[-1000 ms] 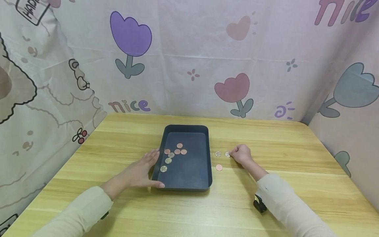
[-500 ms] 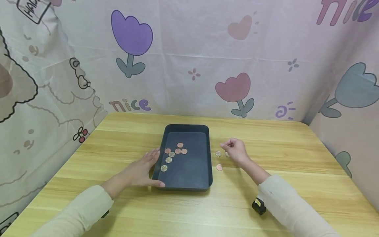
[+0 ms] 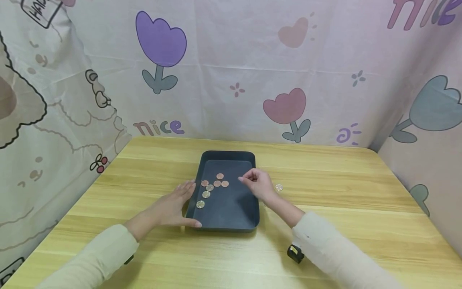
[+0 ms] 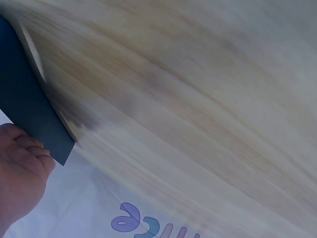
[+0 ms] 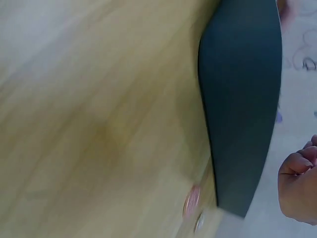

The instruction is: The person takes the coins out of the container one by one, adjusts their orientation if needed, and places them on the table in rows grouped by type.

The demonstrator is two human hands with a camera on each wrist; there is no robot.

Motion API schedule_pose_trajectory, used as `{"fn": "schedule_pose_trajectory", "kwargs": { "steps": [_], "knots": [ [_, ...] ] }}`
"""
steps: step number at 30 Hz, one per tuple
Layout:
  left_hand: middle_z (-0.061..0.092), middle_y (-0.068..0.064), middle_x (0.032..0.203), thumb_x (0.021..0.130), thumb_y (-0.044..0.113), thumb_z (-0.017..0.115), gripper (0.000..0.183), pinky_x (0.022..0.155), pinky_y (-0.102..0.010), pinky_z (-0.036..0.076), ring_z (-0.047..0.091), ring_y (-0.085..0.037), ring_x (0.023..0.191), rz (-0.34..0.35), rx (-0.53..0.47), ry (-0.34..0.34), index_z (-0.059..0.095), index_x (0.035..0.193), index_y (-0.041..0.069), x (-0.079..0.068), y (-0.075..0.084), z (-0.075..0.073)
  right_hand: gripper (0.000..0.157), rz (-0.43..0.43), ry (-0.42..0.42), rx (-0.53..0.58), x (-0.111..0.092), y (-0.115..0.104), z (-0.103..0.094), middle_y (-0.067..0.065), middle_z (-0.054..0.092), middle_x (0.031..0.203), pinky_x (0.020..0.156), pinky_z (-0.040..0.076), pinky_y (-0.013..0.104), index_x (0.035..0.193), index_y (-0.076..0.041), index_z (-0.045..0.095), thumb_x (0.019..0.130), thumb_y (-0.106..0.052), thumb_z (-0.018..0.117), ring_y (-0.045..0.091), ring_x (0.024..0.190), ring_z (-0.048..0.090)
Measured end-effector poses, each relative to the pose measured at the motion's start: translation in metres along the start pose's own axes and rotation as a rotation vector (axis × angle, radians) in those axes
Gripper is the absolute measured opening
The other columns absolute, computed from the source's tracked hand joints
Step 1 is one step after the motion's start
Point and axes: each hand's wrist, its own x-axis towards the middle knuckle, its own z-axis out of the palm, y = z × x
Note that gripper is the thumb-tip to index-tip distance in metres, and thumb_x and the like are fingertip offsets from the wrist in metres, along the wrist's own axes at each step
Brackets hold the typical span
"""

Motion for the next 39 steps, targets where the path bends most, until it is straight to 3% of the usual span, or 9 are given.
{"fn": "schedule_pose_trajectory", "kwargs": {
  "steps": [11,17,22,26,33,39],
  "knots": [
    [0.021,-0.020,0.153,0.065,0.072,0.063,0.116,0.111,-0.050,0.028,0.021,-0.039,0.140,-0.007,-0.013,0.012,0.026,0.142,-0.007,-0.002,0.000,0.000,0.011,-0.088,-0.116,0.046,-0.005,-0.004,0.056,0.017,0.066,0.075,0.054,0.041,0.013,0.080,0.006,0.065,0.081,-0.005,0.069,0.002,0.059,0.048],
    [0.021,-0.021,0.152,0.066,0.072,0.062,0.116,0.112,-0.049,0.027,0.021,-0.038,0.141,-0.009,-0.015,0.007,0.027,0.142,-0.007,-0.004,0.001,0.000,0.008,-0.167,-0.224,-0.005,-0.006,-0.003,0.080,0.017,0.065,0.080,0.055,0.042,0.012,0.083,0.005,0.068,0.081,-0.003,0.068,0.001,0.062,0.048],
    [0.021,-0.021,0.152,0.066,0.073,0.062,0.115,0.110,-0.051,0.030,0.021,-0.039,0.140,-0.007,-0.012,0.010,0.028,0.142,-0.007,-0.005,0.001,0.000,0.010,-0.131,-0.300,-0.086,-0.005,0.000,0.096,0.012,0.062,0.071,0.052,0.039,0.012,0.087,0.003,0.068,0.081,-0.006,0.069,0.002,0.057,0.045],
    [0.021,-0.021,0.152,0.066,0.073,0.061,0.115,0.109,-0.052,0.030,0.021,-0.039,0.140,-0.008,-0.013,0.013,0.029,0.142,-0.007,-0.006,0.001,0.000,0.012,-0.091,-0.324,-0.149,-0.005,0.001,0.104,0.003,0.056,0.062,0.051,0.036,0.013,0.087,0.001,0.068,0.079,-0.008,0.071,0.003,0.053,0.043],
    [0.022,-0.021,0.152,0.067,0.073,0.061,0.115,0.109,-0.052,0.031,0.022,-0.039,0.140,-0.004,-0.005,0.011,0.028,0.142,-0.007,-0.005,0.001,0.001,0.014,-0.107,-0.334,-0.239,-0.003,0.001,0.110,-0.004,0.047,0.058,0.048,0.033,0.014,0.088,-0.001,0.068,0.077,-0.008,0.073,0.004,0.051,0.040],
    [0.021,-0.022,0.152,0.067,0.073,0.061,0.114,0.109,-0.051,0.031,0.022,-0.039,0.140,-0.004,-0.001,-0.001,0.028,0.142,-0.007,-0.005,0.000,0.000,0.014,-0.085,-0.373,-0.329,-0.004,-0.004,0.110,-0.003,0.049,0.060,0.048,0.035,0.015,0.090,-0.003,0.067,0.080,-0.011,0.072,0.004,0.053,0.042]
  ]
}}
